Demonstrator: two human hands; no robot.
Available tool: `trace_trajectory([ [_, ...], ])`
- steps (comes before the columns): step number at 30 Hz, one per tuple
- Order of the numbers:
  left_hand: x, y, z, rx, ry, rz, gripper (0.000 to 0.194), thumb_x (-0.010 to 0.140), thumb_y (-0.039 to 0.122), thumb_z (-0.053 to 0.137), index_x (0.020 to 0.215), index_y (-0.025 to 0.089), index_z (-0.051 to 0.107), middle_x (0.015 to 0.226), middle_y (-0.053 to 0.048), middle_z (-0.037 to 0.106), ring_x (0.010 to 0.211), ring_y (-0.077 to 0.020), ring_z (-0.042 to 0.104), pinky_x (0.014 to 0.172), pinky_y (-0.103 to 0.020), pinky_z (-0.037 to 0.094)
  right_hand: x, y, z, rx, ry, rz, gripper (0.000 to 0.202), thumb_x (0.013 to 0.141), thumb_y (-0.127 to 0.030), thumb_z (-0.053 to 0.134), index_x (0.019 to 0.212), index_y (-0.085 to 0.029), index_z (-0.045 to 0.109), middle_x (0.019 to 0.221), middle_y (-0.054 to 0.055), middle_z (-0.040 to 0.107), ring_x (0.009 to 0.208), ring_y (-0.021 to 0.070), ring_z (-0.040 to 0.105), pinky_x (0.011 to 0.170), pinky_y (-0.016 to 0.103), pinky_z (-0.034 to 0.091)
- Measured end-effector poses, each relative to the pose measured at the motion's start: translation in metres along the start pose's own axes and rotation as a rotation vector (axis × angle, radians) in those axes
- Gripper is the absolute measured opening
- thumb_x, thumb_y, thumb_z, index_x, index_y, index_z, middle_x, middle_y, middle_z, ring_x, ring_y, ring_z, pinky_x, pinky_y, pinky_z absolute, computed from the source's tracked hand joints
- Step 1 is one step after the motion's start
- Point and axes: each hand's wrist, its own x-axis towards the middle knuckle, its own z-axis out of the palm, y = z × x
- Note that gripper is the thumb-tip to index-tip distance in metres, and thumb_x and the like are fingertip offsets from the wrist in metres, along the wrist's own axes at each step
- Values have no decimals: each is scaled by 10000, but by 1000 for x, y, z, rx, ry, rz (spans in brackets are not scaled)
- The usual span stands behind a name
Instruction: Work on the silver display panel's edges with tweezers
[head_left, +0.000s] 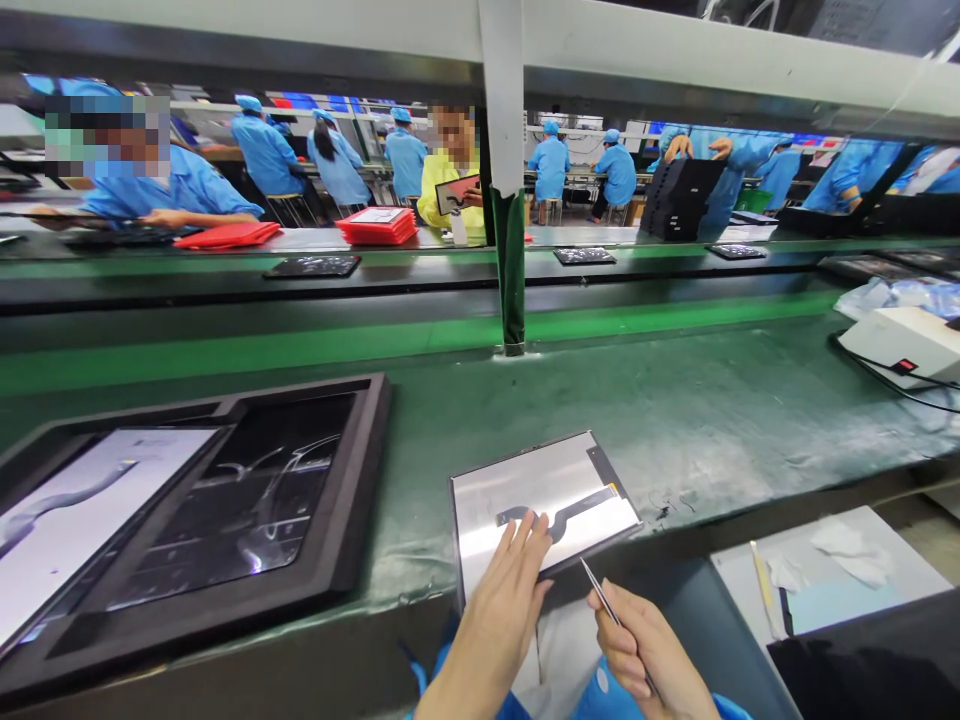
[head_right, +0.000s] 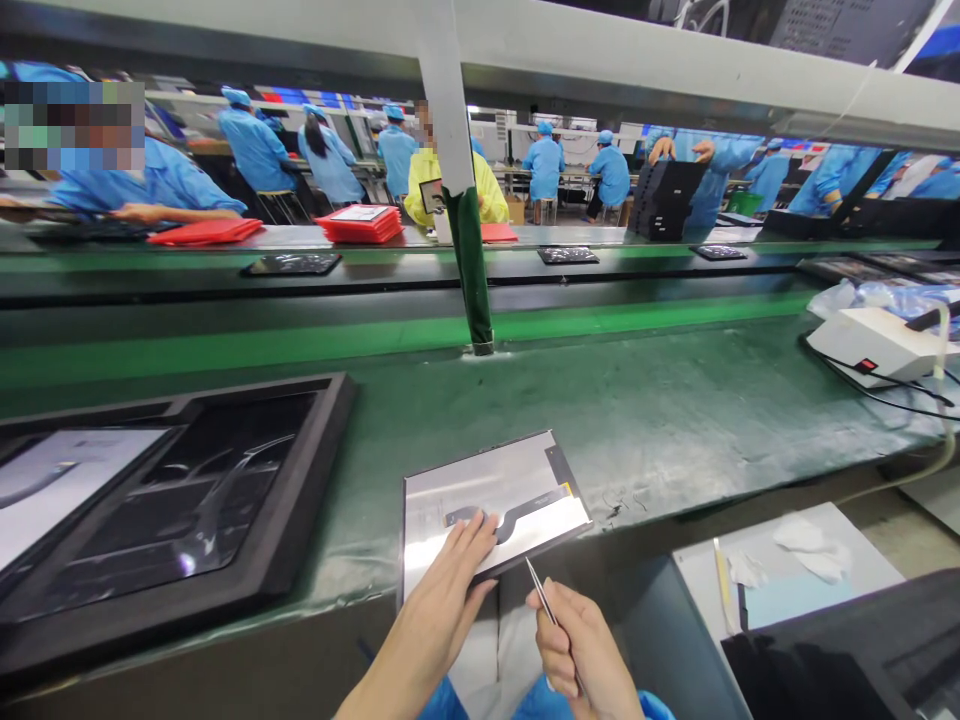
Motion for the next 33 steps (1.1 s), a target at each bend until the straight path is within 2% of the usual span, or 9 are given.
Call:
trace_trajectory([
  [3, 0, 1, -1, -1, -9, -9, 481, 1029, 130, 337, 1508, 143, 288, 1376, -126, 600, 1355, -242, 465, 1061, -408, 504, 0, 1, 3, -53, 5, -23, 627, 580, -720, 778, 832, -175, 599, 420, -159, 337, 340, -11, 116, 305, 118, 82],
  [6, 0, 1, -3, 0, -28, -11, 495, 1026, 128, 343, 1516, 150, 269, 1386, -129, 590, 1350, -247, 469, 1062, -414, 503, -1, 2, 5, -164, 1, -124, 577, 657, -732, 716, 787, -195, 548, 440, -138, 401, 314, -15, 122, 298, 125, 55],
  [11, 1, 0, -4, -8, -42, -15, 511, 1018, 120, 354, 1519, 156, 259, 1387, -138, 587, 1341, -253, 479, 1053, -415, 510, -1, 0, 1, -322, 50, -258, 570, 673, -728, 701, 748, -174, 589, 515, -96, 471, 305, -3, 229, 292, 145, 151],
  [15, 4, 0, -6, -27, -32, 6, 466, 1013, 120, 367, 1476, 133, 327, 1379, -147, 592, 1339, -250, 485, 1049, -420, 514, 1, -1, -6, -387, 46, -216, 579, 714, -733, 659, 789, -160, 632, 454, -103, 417, 322, 25, 270, 322, 160, 206],
  [20, 4, -2, -22, -5, -32, 32, 289, 1016, 145, 372, 1258, 102, 524, 1393, -156, 577, 1346, -245, 488, 1063, -413, 496, 5, -1, -9, -350, -11, -175, 557, 691, -728, 689, 783, -194, 561, 437, -138, 337, 343, 17, 178, 327, 154, 117],
  [24, -8, -11, -35, 88, 4, -6, 296, 1007, 193, 438, 1265, 99, 546, 1368, -154, 600, 1318, -244, 524, 1091, -389, 469, 6, 0, -8, -392, -70, -184, 526, 739, -697, 675, 727, -206, 487, 484, -92, 511, 308, -11, 195, 318, 144, 101],
  [26, -14, -14, -36, 106, 21, -17, 294, 1002, 191, 454, 1265, 110, 557, 1353, -139, 616, 1313, -241, 531, 1098, -380, 462, 6, 0, -7, -415, -94, -182, 526, 756, -696, 657, 710, -192, 511, 522, -75, 543, 291, -13, 239, 299, 146, 127],
  [30, -20, -17, -33, 117, 24, -15, 288, 997, 143, 446, 1250, 119, 581, 1333, -124, 634, 1302, -242, 543, 1078, -386, 487, 3, -2, -7, -393, -87, -146, 572, 687, -744, 678, 769, -190, 559, 515, -112, 438, 320, 5, 268, 295, 140, 208],
  [33, -19, -16, -31, 127, 29, -11, 290, 993, 146, 455, 1246, 110, 593, 1334, -133, 632, 1284, -250, 561, 1062, -395, 503, 1, -2, -7, -391, -63, -129, 585, 714, -756, 644, 819, -185, 570, 517, -120, 399, 354, 3, 204, 312, 131, 166],
])
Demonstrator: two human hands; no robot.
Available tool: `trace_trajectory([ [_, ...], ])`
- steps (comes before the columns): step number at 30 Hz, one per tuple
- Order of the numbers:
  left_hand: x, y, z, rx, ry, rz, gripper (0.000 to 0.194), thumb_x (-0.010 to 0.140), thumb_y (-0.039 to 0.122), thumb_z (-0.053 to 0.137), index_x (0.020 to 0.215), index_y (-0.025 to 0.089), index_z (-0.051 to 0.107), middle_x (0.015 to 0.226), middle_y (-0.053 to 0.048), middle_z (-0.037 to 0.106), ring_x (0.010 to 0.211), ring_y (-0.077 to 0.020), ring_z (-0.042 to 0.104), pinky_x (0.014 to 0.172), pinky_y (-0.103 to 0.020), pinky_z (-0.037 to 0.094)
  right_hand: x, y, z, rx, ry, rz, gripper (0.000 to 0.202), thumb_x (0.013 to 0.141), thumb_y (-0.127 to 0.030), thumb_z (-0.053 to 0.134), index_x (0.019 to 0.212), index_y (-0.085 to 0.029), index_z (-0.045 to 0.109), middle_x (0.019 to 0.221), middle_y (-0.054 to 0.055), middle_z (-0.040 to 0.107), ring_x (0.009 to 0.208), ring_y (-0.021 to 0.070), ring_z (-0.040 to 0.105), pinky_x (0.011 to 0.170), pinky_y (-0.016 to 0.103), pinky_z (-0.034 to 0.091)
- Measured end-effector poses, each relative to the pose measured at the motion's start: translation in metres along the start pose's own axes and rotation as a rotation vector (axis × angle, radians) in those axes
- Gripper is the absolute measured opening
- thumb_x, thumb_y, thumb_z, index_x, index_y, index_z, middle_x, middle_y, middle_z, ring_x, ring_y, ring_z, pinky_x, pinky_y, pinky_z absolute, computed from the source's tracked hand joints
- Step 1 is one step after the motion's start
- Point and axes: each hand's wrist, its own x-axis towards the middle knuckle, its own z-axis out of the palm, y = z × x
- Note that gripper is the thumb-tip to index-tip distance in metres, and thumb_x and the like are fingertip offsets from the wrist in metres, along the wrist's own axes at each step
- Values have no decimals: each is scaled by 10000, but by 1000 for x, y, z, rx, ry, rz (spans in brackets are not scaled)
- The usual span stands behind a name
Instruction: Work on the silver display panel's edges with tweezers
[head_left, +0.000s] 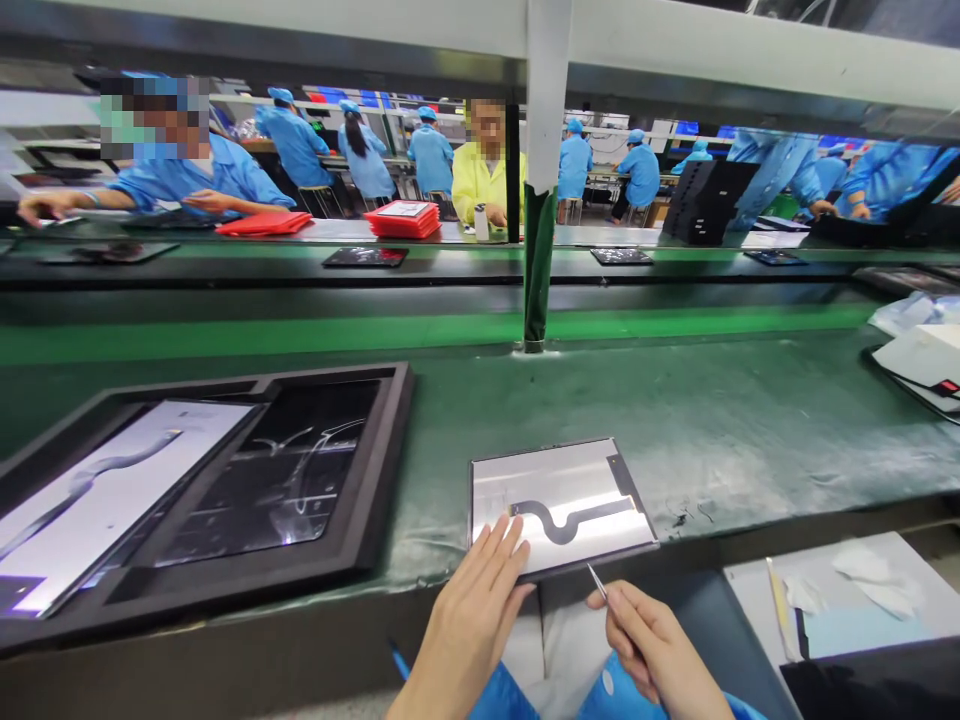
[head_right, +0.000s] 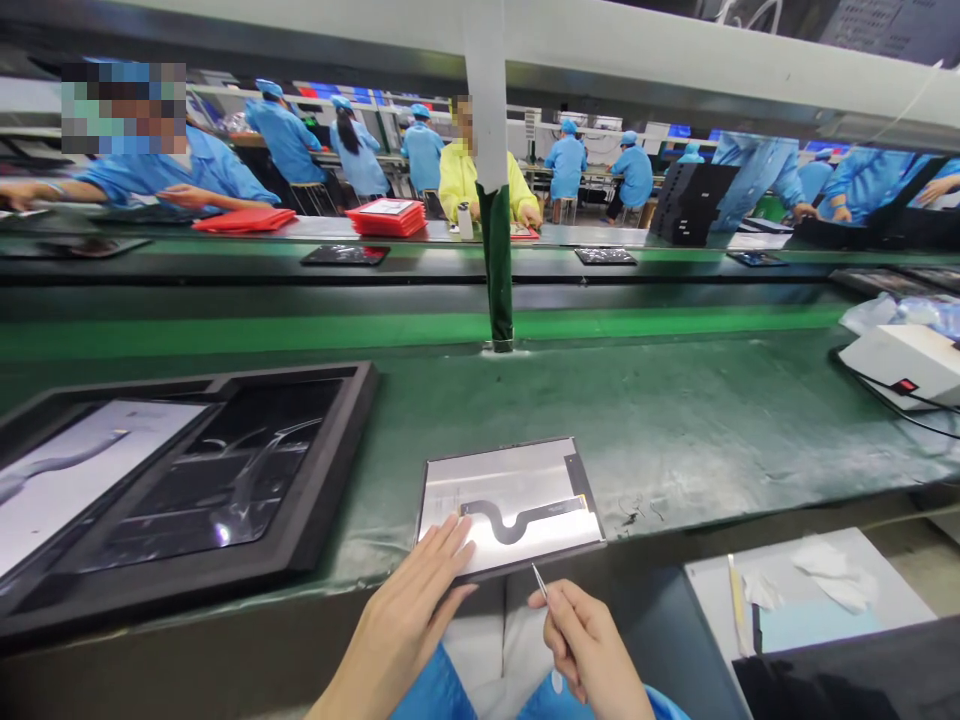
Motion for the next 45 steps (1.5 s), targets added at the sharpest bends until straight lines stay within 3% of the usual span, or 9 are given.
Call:
trace_trajectory([
  [3, 3, 4, -1, 28, 15, 8, 283, 998, 156, 451, 1231, 103, 602, 1320, -136, 641, 1257, -257, 586, 1034, -400, 528, 0, 0, 2, 30, -34, 12, 561, 709, -741, 667, 777, -205, 514, 462, -147, 328, 356, 2, 134, 329, 132, 101],
  [8, 9, 12, -2, 73, 37, -1, 270, 1003, 159, 434, 1184, 90, 623, 1285, -138, 664, 1207, -277, 626, 969, -400, 574, 3, 2, 1, -7, 3, -20, 564, 709, -751, 656, 765, -201, 542, 522, -107, 449, 314, 3, 198, 281, 153, 149],
  [11, 10, 14, -1, 77, 51, -9, 268, 1000, 150, 432, 1175, 95, 627, 1270, -128, 675, 1195, -284, 633, 954, -399, 583, 5, 4, -2, -23, 45, -24, 661, 648, -826, 624, 813, -187, 588, 504, -122, 355, 339, 25, 213, 287, 167, 191],
  [15, 9, 15, 0, 87, 56, -14, 269, 999, 148, 435, 1185, 85, 619, 1269, -133, 674, 1186, -288, 639, 951, -407, 585, 5, 9, -3, -46, 50, -76, 592, 720, -784, 610, 782, -200, 538, 485, -142, 232, 411, 36, 161, 372, 165, 140],
  [21, 7, 15, 2, 72, 53, -29, 272, 1000, 146, 439, 1203, 95, 613, 1295, -121, 660, 1217, -282, 617, 973, -406, 572, 4, 10, -4, -144, 94, -141, 561, 758, -757, 592, 796, -198, 573, 563, -82, 447, 369, 33, 269, 349, 192, 181],
  [28, 5, 14, 3, 53, 59, -29, 276, 994, 152, 459, 1222, 98, 605, 1293, -130, 660, 1230, -273, 607, 995, -400, 558, 4, 9, -5, -151, 103, -146, 576, 770, -759, 574, 816, -185, 605, 473, -120, 259, 428, 71, 220, 401, 219, 167],
  [33, 4, 14, 3, 33, 61, -35, 279, 991, 163, 472, 1229, 104, 605, 1303, -126, 654, 1236, -270, 603, 1015, -402, 545, 3, 6, -4, -187, 125, -147, 574, 759, -762, 582, 794, -189, 589, 551, -83, 419, 399, 54, 260, 388, 224, 173],
  [40, 4, 13, 4, 29, 71, -43, 275, 984, 156, 488, 1224, 98, 608, 1302, -131, 655, 1243, -258, 599, 1045, -394, 520, 4, 9, -8, -215, 100, -156, 580, 788, -769, 535, 844, -193, 573, 489, -119, 274, 446, 80, 241, 424, 228, 184],
  [45, 4, 13, 4, 31, 74, -45, 272, 992, 166, 478, 1220, 99, 610, 1293, -126, 661, 1247, -252, 595, 1058, -391, 507, 3, 6, -5, -224, 109, -150, 578, 779, -770, 547, 813, -193, 568, 531, -89, 410, 404, 55, 264, 398, 218, 186],
])
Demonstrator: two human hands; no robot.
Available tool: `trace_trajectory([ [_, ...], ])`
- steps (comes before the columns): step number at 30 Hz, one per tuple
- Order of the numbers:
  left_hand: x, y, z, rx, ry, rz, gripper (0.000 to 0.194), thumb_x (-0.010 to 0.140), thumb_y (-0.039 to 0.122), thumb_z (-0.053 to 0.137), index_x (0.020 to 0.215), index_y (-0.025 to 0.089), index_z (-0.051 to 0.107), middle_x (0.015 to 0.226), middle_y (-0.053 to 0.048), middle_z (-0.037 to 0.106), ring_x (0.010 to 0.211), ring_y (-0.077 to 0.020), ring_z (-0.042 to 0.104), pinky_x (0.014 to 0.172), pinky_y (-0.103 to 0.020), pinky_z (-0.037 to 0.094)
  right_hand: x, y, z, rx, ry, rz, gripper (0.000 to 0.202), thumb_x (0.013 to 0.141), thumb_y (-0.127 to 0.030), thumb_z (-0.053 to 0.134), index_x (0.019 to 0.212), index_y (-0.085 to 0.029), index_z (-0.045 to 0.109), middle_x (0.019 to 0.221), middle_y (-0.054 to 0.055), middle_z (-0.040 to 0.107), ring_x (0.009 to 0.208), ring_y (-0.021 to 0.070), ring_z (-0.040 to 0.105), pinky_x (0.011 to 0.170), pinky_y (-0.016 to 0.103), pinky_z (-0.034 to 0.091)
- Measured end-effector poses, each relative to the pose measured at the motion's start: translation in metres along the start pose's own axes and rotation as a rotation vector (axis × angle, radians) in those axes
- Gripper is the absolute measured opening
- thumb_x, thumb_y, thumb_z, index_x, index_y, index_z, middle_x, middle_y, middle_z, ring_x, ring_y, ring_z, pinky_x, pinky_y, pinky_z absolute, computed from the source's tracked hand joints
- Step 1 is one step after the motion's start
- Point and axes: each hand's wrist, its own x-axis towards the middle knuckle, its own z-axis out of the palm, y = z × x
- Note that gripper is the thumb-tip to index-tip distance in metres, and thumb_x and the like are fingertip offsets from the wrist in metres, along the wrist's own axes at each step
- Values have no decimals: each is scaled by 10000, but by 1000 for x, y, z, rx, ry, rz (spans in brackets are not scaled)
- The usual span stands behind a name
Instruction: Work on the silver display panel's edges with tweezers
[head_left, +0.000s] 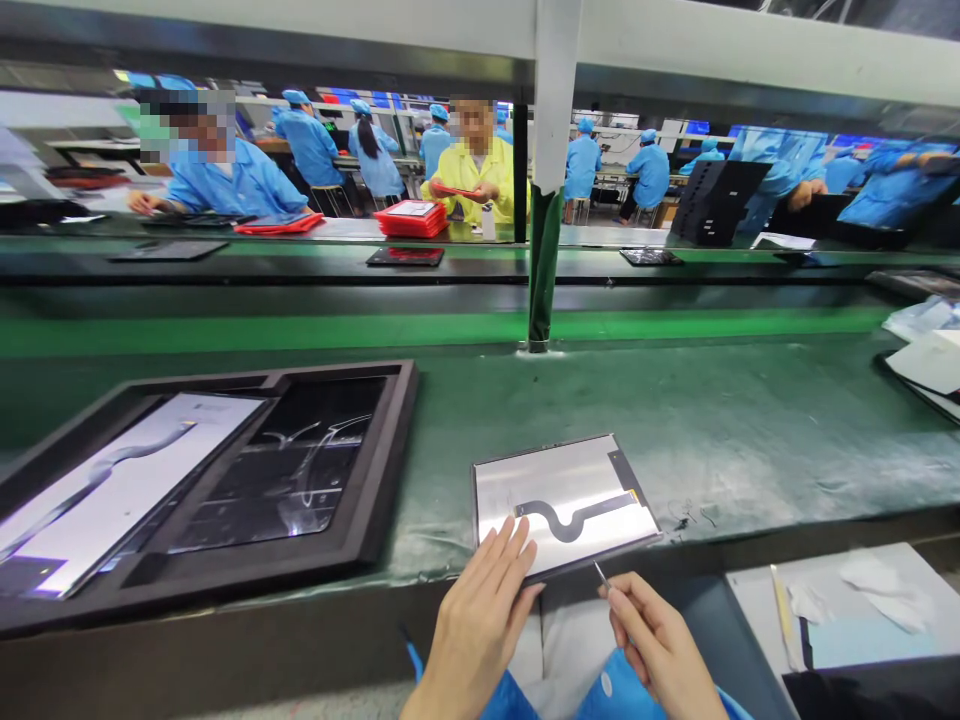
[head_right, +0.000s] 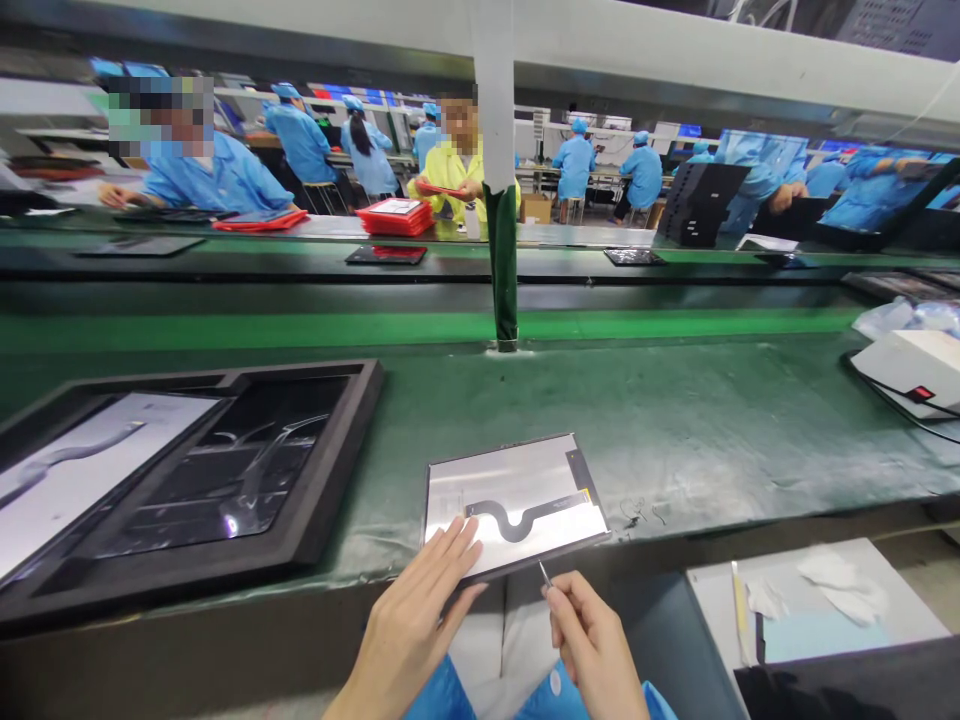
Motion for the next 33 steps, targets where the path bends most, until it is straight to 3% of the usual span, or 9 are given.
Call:
trace_trajectory([
  [5, 0, -1, -1, -28, -3, -10, 275, 989, 167, 488, 1235, 114, 598, 1283, -126, 668, 1247, -252, 594, 1056, -394, 510, -3, -10, 1, 129, 2, 121, 653, 703, -798, 605, 847, -162, 641, 457, -123, 316, 360, 32, 181, 350, 176, 113],
  [10, -1, -3, 0, -61, -27, -24, 277, 990, 184, 492, 1245, 126, 586, 1295, -116, 661, 1255, -258, 587, 1042, -409, 521, -2, -15, 1, 294, -19, 232, 613, 670, -736, 704, 830, -145, 676, 468, -124, 322, 373, 4, 130, 352, 152, 59],
  [15, -4, -3, 2, -50, -51, -27, 284, 990, 184, 496, 1254, 122, 580, 1314, -122, 647, 1272, -266, 571, 1042, -432, 517, -1, -19, -11, 355, 60, 206, 645, 613, -763, 720, 791, -146, 667, 432, -138, 294, 355, 3, 124, 335, 160, 73],
  [21, -1, -4, -2, -51, -45, -24, 281, 994, 204, 496, 1251, 128, 579, 1297, -123, 659, 1250, -261, 592, 1047, -413, 516, -3, -14, -18, 233, 95, 104, 563, 720, -715, 679, 830, -166, 628, 445, -122, 358, 344, 14, 212, 345, 165, 143],
  [25, 10, 3, -6, -93, -9, -30, 245, 984, 230, 526, 1202, 148, 603, 1284, -121, 666, 1264, -297, 578, 1018, -435, 531, -2, -9, -16, 191, 87, 87, 567, 714, -726, 672, 857, -180, 615, 481, -109, 405, 323, 14, 232, 332, 173, 138],
  [27, 22, 13, -4, -186, 53, -60, 197, 981, 208, 528, 1154, 176, 617, 1121, -95, 736, 1104, -263, 686, 936, -382, 572, -1, -9, -15, 202, 80, 77, 577, 694, -727, 689, 857, -178, 621, 498, -102, 408, 334, 10, 209, 341, 179, 119],
  [29, 37, 26, 1, -347, 62, -146, 141, 986, 230, 522, 1070, 203, 632, 836, -35, 745, 780, -185, 736, 738, -279, 600, -2, -11, -15, 226, 86, 48, 573, 685, -714, 709, 860, -174, 632, 506, -100, 384, 371, 16, 180, 366, 186, 107],
  [31, 56, 39, 8, -521, -46, -277, 136, 981, 296, 532, 976, 213, 639, 678, 8, 670, 590, -145, 662, 557, -229, 546, -3, -13, -16, 239, 102, 4, 552, 707, -696, 707, 868, -172, 638, 512, -102, 356, 410, 28, 164, 395, 196, 109],
  [33, 73, 48, 14, -653, -189, -344, 131, 946, 317, 580, 934, 207, 652, 697, 5, 645, 593, -142, 621, 514, -223, 499, -4, -13, -18, 228, 117, -45, 530, 743, -687, 681, 863, -172, 643, 521, -104, 325, 436, 47, 179, 414, 204, 139],
])
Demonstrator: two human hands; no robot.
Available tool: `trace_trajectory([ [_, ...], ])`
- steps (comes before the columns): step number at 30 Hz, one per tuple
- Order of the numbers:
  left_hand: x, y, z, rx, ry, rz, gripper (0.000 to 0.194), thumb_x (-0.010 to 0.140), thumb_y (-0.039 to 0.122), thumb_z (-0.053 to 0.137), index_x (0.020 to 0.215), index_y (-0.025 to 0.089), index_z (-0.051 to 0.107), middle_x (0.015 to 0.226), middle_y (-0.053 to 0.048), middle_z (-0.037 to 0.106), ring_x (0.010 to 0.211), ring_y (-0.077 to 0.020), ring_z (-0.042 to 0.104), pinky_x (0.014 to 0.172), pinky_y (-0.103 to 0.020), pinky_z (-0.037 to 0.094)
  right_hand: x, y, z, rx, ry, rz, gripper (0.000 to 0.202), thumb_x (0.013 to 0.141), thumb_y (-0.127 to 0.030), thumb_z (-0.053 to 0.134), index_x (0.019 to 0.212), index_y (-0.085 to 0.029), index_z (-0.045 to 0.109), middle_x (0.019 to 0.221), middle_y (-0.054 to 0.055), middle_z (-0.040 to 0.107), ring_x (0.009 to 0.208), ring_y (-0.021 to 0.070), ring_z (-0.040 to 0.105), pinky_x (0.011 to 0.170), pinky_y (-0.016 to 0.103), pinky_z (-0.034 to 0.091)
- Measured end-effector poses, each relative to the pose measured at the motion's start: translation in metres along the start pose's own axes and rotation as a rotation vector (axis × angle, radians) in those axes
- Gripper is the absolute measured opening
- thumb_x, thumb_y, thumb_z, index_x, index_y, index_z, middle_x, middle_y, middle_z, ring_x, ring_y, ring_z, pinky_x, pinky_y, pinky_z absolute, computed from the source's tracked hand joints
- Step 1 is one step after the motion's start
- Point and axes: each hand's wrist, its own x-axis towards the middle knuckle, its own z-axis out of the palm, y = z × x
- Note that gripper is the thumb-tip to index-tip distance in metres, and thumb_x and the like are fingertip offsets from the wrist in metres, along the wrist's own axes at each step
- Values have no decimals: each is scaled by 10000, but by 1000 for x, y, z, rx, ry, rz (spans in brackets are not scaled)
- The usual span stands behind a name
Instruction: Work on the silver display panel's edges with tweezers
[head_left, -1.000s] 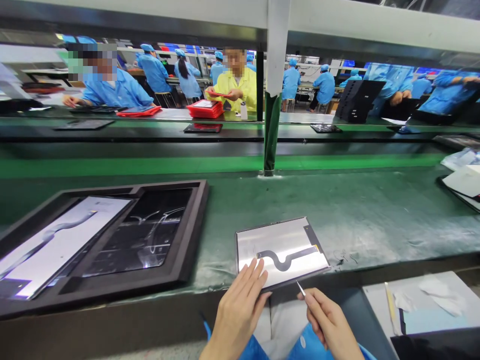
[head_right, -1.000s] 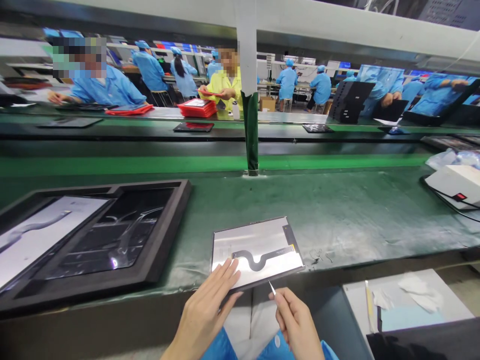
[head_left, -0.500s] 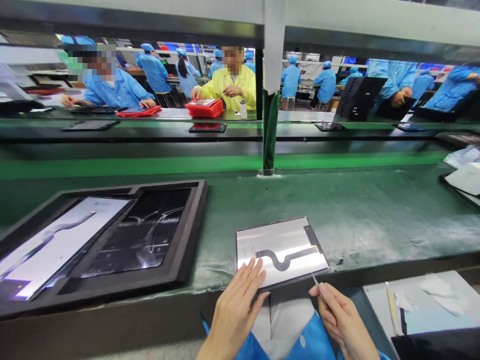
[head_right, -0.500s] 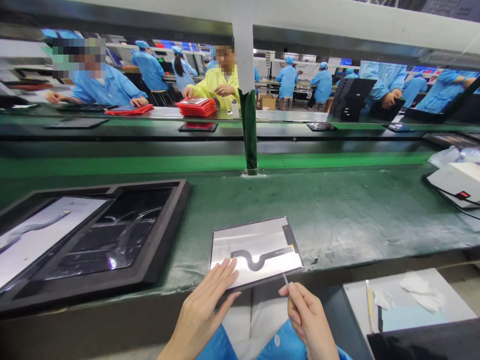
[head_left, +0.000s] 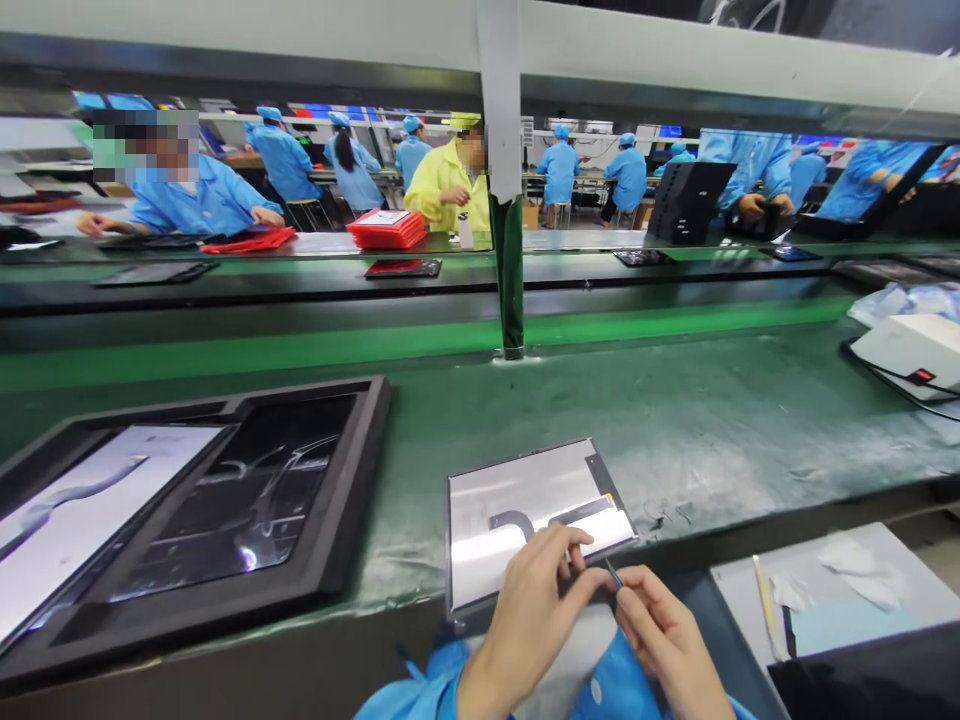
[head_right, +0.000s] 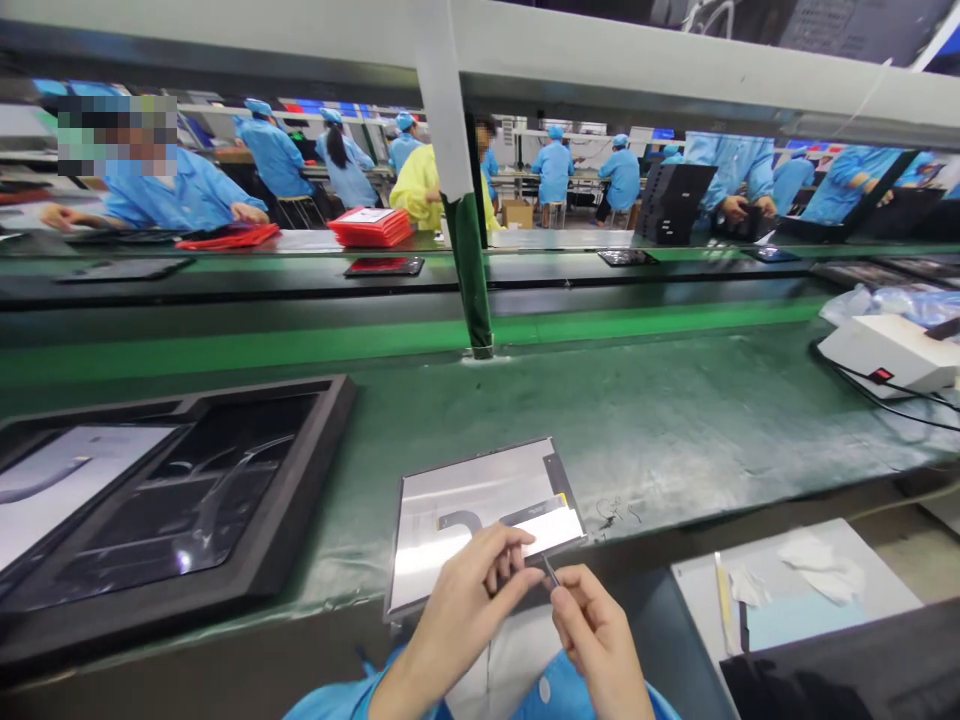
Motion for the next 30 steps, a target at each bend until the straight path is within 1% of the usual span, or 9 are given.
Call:
trace_trajectory([
  [2, 14, 6, 7, -85, -119, -43, 145, 921, 288, 599, 825, 204, 666, 726, -6, 634, 629, -144, 599, 520, -221, 466, 0, 0, -4, -27, 5, -61, 515, 767, -688, 654, 853, -180, 649, 527, -95, 335, 445, 71, 243, 422, 214, 214],
  [4, 23, 8, 12, -140, -181, -72, 224, 915, 254, 588, 705, 199, 644, 702, -4, 615, 630, -142, 575, 533, -223, 438, 0, 0, -10, -91, 24, -145, 487, 795, -677, 625, 855, -194, 657, 562, -52, 456, 493, 115, 399, 474, 235, 347],
  [7, 29, 9, 20, -135, -171, -81, 253, 918, 242, 567, 670, 195, 590, 674, 5, 590, 619, -144, 551, 555, -235, 418, 0, 3, -18, -291, 100, -248, 399, 871, -604, 569, 934, -223, 669, 773, 41, 688, 719, 212, 629, 663, 282, 482],
  [11, 36, 13, 31, -28, -127, -15, 267, 957, 231, 493, 691, 205, 504, 668, 18, 567, 597, -136, 535, 539, -230, 405, 2, 13, -29, -557, 322, -333, 336, 922, -540, 507, 1062, -272, 652, 976, 77, 767, 885, 273, 717, 763, 320, 509],
  [14, 48, 15, 38, 80, -53, 40, 277, 987, 218, 428, 712, 213, 454, 664, 29, 540, 579, -127, 524, 533, -223, 409, 4, 20, -39, -631, 443, -330, 371, 912, -573, 494, 1074, -270, 634, 1009, 104, 772, 917, 310, 730, 728, 345, 525],
  [19, 73, 10, 55, 196, -43, 140, 259, 991, 170, 403, 750, 212, 489, 706, 9, 550, 671, -164, 528, 621, -280, 425, 6, 23, -54, -493, 496, -272, 426, 880, -639, 506, 1027, -252, 607, 975, 115, 761, 910, 304, 722, 706, 337, 535],
  [23, 84, 9, 67, 274, -103, 275, 238, 932, 174, 560, 698, 207, 536, 732, -21, 606, 759, -213, 543, 709, -357, 424, 5, 23, -56, -307, 518, -264, 442, 869, -671, 510, 938, -239, 574, 694, 20, 659, 608, 198, 630, 572, 285, 493],
  [26, 84, 10, 63, 293, -105, 326, 138, 926, 106, 538, 874, 207, 616, 847, -38, 670, 873, -236, 577, 778, -397, 430, 2, 21, -51, -198, 441, -222, 468, 868, -692, 493, 930, -229, 537, 583, -30, 582, 436, 137, 485, 428, 252, 401],
  [30, 75, 6, 43, 300, -65, 322, 200, 976, 118, 447, 904, 194, 617, 852, -45, 688, 906, -237, 615, 827, -420, 445, -7, 14, -36, -209, 395, -221, 451, 867, -669, 525, 912, -221, 549, 543, -20, 599, 459, 139, 477, 437, 244, 372],
])
